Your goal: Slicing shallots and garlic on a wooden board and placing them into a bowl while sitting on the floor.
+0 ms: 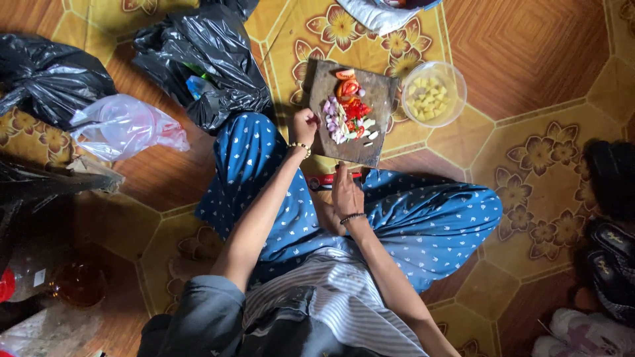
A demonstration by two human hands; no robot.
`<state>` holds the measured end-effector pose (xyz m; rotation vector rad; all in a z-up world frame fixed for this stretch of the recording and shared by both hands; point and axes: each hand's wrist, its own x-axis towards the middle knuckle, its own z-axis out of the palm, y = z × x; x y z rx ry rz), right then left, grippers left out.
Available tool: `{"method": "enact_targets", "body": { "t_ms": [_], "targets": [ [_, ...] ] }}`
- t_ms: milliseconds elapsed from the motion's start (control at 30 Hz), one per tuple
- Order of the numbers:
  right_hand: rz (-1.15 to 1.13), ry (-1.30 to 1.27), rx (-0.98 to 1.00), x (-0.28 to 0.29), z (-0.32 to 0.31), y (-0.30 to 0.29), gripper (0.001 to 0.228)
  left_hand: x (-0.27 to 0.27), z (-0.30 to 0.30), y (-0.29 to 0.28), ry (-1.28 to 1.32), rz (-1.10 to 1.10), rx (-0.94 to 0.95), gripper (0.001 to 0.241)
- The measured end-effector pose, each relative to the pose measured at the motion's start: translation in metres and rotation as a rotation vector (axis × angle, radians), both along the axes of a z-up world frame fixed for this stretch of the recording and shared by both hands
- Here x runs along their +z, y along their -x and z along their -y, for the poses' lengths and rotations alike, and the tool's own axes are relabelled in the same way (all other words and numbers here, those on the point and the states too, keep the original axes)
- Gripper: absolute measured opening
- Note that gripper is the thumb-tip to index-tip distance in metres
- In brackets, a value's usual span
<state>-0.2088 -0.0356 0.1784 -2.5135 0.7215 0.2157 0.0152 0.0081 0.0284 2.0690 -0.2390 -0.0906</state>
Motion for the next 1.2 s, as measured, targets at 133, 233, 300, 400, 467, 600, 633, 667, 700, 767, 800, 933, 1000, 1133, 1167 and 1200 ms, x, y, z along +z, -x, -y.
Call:
{"method": "enact_targets", "body": {
  "t_ms": [133,233,300,400,467,600,633,667,700,767,800,933,1000,1133,1167,1200],
  "targets": [
    [-0.039,0.050,0.045,-0.003,-0.005,0.002,0.040,0.003,-0.003,0.003,-0.093,-0.048,0.008,0.016],
    [-0.074,0.113,0.064,-0.004,-0.009,-0.005,0.032,0.020,-0.003,0.006,-0.041,-0.032,-0.013,0.017],
    [-0.062,0.126,0.065,-0.027,-0.005,-0.010,0.031,0.023,-0.001,0.007,-0.030,-0.026,-0.013,0.017],
    [-0.055,0.098,0.051,-0.033,0.000,-0.011,0.031,0.023,0.000,0.008,-0.014,-0.010,-0.009,0.018],
    [-0.066,0.049,0.046,-0.020,0.000,-0.010,0.032,0.008,-0.001,0.005,-0.017,-0.006,0.005,0.018],
    [-0.103,-0.003,0.019,-0.002,-0.007,-0.005,0.029,-0.018,-0.001,0.001,-0.080,-0.016,-0.017,0.018],
    [-0.117,0.010,0.029,-0.004,-0.008,-0.006,0.030,-0.016,0.001,-0.002,-0.094,-0.002,-0.015,0.018],
    [-0.115,0.013,0.029,0.000,-0.008,-0.008,0.030,-0.013,0.003,-0.003,-0.092,0.000,-0.016,0.018],
    [-0.122,0.024,0.036,0.003,-0.010,-0.008,0.029,-0.011,0.002,-0.001,-0.092,0.002,-0.013,0.017],
    [-0.131,0.033,0.044,0.001,-0.012,-0.009,0.029,-0.009,0.000,0.002,-0.095,0.002,-0.011,0.017],
    [-0.127,0.023,0.048,-0.003,-0.013,-0.010,0.029,-0.009,0.000,0.003,-0.086,-0.007,-0.009,0.017],
    [-0.120,0.030,0.039,-0.015,-0.010,-0.016,0.024,-0.031,0.008,-0.004,-0.062,-0.023,0.018,0.018],
    [-0.115,0.013,0.034,-0.011,-0.004,-0.017,0.023,-0.017,0.004,0.000,-0.051,-0.030,0.024,0.017],
    [-0.121,-0.021,0.014,-0.006,-0.003,-0.011,0.021,-0.016,0.005,0.003,-0.008,-0.062,0.041,0.016],
    [-0.120,-0.020,0.014,-0.008,-0.004,-0.010,0.021,-0.018,0.006,0.001,-0.007,-0.062,0.042,0.016],
    [-0.133,0.032,0.022,-0.010,-0.005,-0.010,0.020,-0.020,0.006,-0.001,-0.024,-0.065,0.034,0.015]
  ]
}}
